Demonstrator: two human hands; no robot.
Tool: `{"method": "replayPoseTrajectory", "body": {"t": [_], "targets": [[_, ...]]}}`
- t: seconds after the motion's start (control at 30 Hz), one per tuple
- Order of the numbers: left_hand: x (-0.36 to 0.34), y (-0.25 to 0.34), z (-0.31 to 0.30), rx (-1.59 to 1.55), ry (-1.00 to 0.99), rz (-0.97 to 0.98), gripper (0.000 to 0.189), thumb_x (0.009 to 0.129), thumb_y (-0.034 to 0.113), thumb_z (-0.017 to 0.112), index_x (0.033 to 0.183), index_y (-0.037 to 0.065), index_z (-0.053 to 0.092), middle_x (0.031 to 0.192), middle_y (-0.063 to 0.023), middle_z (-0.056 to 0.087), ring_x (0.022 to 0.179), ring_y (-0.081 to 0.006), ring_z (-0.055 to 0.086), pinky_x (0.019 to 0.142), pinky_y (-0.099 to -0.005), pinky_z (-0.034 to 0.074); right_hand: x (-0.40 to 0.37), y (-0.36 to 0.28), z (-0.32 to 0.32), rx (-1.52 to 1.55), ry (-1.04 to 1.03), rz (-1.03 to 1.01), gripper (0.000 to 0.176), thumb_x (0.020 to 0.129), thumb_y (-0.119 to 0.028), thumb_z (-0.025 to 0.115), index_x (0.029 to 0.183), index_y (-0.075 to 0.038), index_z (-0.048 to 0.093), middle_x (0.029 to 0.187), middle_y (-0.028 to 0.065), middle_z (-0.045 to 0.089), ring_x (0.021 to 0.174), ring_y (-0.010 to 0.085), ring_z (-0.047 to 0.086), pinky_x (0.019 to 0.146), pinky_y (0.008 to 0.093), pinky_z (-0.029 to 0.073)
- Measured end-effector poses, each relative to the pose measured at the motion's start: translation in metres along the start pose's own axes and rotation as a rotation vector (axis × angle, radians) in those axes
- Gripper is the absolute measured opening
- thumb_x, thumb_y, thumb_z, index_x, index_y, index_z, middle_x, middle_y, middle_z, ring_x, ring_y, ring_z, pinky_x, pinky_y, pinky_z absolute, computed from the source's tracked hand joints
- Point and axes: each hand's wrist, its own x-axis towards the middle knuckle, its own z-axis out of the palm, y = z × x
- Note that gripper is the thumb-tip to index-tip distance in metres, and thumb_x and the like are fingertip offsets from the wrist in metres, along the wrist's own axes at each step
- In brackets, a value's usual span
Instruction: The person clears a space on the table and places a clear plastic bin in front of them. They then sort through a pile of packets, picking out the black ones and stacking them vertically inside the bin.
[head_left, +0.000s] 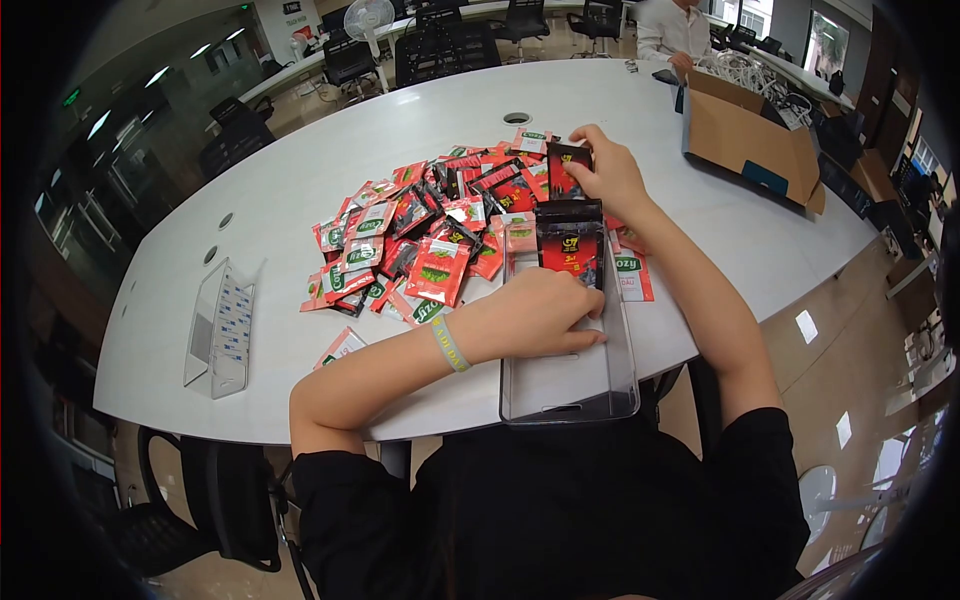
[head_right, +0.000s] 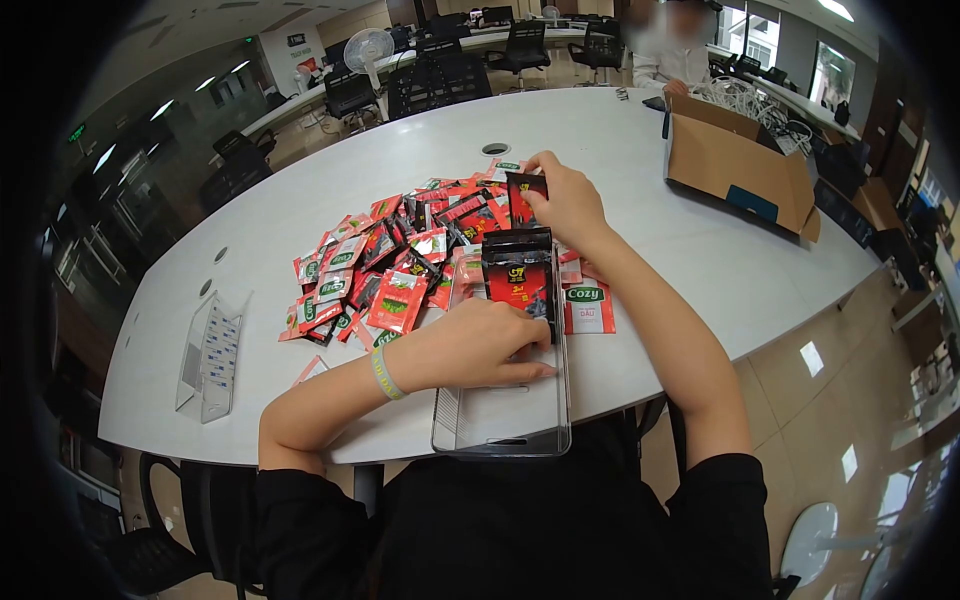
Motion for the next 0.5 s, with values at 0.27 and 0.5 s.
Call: {"method": "replayPoseTrajectory", "body": {"t": [0.27, 0.5], "targets": [[0.000, 0.000, -0.001, 0.001, -0.023, -0.003, 0.032, 0.083, 0.034, 0.060, 0.086, 0.001, 0.061, 0.068, -0.0110, 0.063, 0.065, -0.0274, 0.062, 0.059, -0.0380, 0.048, -0.003, -0.012, -0.013, -0.007, 0.174, -0.175, 0.032, 0.078, -0.015, 0.062, 0.107, -0.005, 0.057, 0.095, 0.0165, 0.064, 0.085, 0.0314, 0.062, 0.073, 0.0374, 0.047], [0.000, -0.001, 0.000, 0.001, -0.035, 0.020, 0.034, 0.083, 0.034, 0.060, 0.087, 0.001, 0.061, 0.071, -0.0123, 0.063, 0.068, -0.0286, 0.062, 0.062, -0.0390, 0.048, -0.005, 0.005, 0.001, -0.086, -0.022, -0.259, 0.030, 0.077, -0.014, 0.061, 0.106, -0.008, 0.056, 0.095, 0.0117, 0.064, 0.087, 0.0315, 0.060, 0.074, 0.0390, 0.047]]}}
